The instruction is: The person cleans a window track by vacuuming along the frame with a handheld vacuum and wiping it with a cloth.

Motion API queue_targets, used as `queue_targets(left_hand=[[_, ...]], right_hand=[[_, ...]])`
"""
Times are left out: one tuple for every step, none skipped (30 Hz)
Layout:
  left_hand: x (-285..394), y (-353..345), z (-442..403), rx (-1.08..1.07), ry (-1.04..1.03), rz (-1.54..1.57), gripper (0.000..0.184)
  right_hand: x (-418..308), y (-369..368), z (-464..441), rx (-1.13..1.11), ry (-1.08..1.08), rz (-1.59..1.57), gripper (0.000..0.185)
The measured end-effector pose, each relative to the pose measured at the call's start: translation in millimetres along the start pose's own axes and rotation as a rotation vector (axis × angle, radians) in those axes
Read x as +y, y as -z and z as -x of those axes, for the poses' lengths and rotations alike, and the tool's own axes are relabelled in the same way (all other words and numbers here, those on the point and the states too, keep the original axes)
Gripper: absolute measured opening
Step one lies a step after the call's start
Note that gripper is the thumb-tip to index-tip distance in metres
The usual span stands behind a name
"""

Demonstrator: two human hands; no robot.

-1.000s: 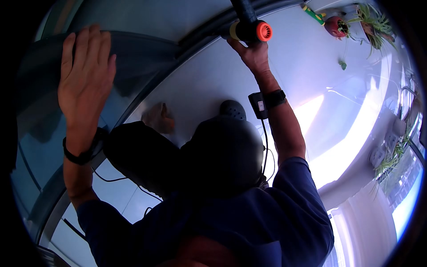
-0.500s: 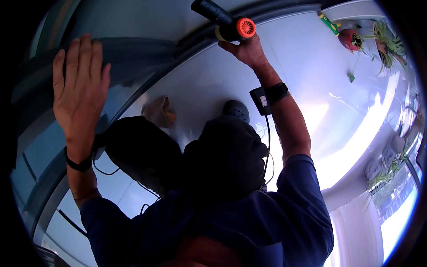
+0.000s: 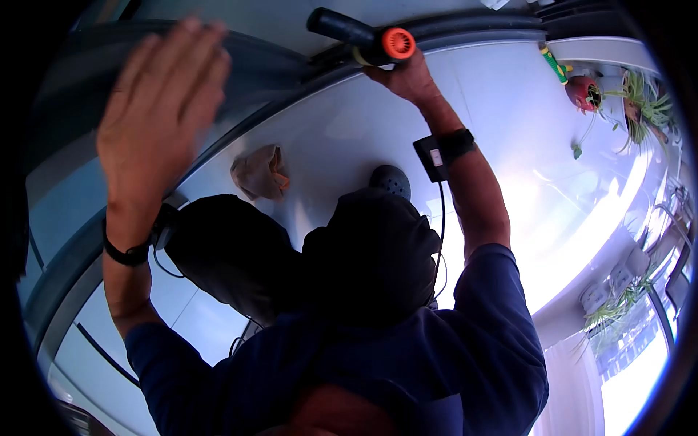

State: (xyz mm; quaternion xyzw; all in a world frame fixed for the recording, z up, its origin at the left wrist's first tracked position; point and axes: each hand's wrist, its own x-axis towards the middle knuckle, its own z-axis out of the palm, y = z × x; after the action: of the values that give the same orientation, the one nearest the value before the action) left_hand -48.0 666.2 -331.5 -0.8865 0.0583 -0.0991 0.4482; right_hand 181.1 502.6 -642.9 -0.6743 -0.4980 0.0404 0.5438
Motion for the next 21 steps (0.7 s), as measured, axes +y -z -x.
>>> queue_targets(left_hand=[[-0.5, -5.4, 16.5, 0.039, -0.094, 0.341, 0.039], [-2.1, -10.5, 34.7, 0.079, -0.19, 0.686, 0.036], [-9.8, -7.8, 51.1, 0.074, -0.189, 0.688, 0.036], [-14.7, -4.7, 69.1, -0.207, -0.149, 0.933, 0.036], [-19.1, -6.3, 85.2, -0.498, -0.105, 1.168, 0.036], [-21.2, -18.0, 101.3, -0.724, 0.008, 1.315, 0.035], [-22.4, -35.8, 116.3, -0.958, 0.124, 1.453, 0.035], [-16.2, -51.8, 134.8, -1.095, 0.257, 1.479, 0.036], [-6.0, -70.4, 158.6, -1.23, 0.397, 1.498, 0.038], [4.8, -94.4, 192.1, -1.282, 0.511, 1.544, 0.045], [22.9, -116.1, 225.9, -1.32, 0.632, 1.589, 0.053], [41.6, -124.4, 248.6, -1.297, 0.623, 1.557, 0.064], [61.3, -134.7, 270.1, -1.271, 0.609, 1.524, 0.075], [82.0, -171.9, 290.1, -1.178, 0.56, 1.568, 0.083], [108.3, -203.9, 316.5, -1.083, 0.513, 1.608, 0.092], [131.4, -223.1, 332.0, -0.864, 0.362, 1.474, 0.099], [159.5, -232.3, 341.8, -0.801, 0.396, 1.453, 0.102], [177.8, -239.2, 341.8, -0.724, 0.424, 1.528, 0.1], [189.5, -235.3, 334.1, -0.652, 0.455, 1.602, 0.097], [199.7, -231.2, 326.9, -0.65, 0.459, 1.602, 0.097], [206.6, -222.8, 309.6, -0.814, 0.569, 1.457, 0.093]], right_hand=[[1.8, 4.0, -0.4, 0.01, -0.008, -0.024, 0.06], [3.5, 6.7, -0.3, -0.01, -0.036, -0.015, 0.059], [2.6, 8.5, -0.9, -0.027, -0.068, -0.011, 0.058], [1.6, 8.5, -1.5, -0.034, -0.103, -0.012, 0.057], [0.9, 6.3, -2.4, -0.036, -0.103, -0.012, 0.057], [-2.7, 4.4, -4.5, -0.073, -0.163, -0.076, 0.057], [-4.3, 3.9, -6.7, -0.112, -0.228, -0.142, 0.057], [3.6, -0.2, -4.7, -0.122, -0.115, -0.063, 0.058], [3.3, -0.2, -6.9, -0.131, -0.11, -0.065, 0.058], [-0.2, -2.5, -10.0, -0.146, -0.058, -0.097, 0.059], [-5.3, -6.1, -15.1, -0.162, 0.003, -0.125, 0.06], [-11.2, -4.2, -18.6, -0.215, -0.021, -0.072, 0.058], [-6.9, -5.1, -20.0, -0.228, -0.029, -0.034, 0.056], [0.3, 3.2, -33.4, -0.26, -0.063, -0.029, 0.055], [4.1, 12.0, -40.4, -0.293, -0.095, -0.025, 0.054], [8.7, 19.6, -41.6, -0.287, -0.099, -0.015, 0.054], [12.4, 25.3, -37.0, -0.276, -0.113, 0.0, 0.054], [13.5, 29.8, -35.9, -0.266, -0.126, 0.011, 0.054], [12.1, 31.7, -32.7, -0.27, -0.125, 0.016, 0.054], [10.5, 31.5, -28.5, -0.248, -0.123, 0.007, 0.054], [10.0, 30.3, -25.8, -0.221, -0.12, -0.005, 0.054]])
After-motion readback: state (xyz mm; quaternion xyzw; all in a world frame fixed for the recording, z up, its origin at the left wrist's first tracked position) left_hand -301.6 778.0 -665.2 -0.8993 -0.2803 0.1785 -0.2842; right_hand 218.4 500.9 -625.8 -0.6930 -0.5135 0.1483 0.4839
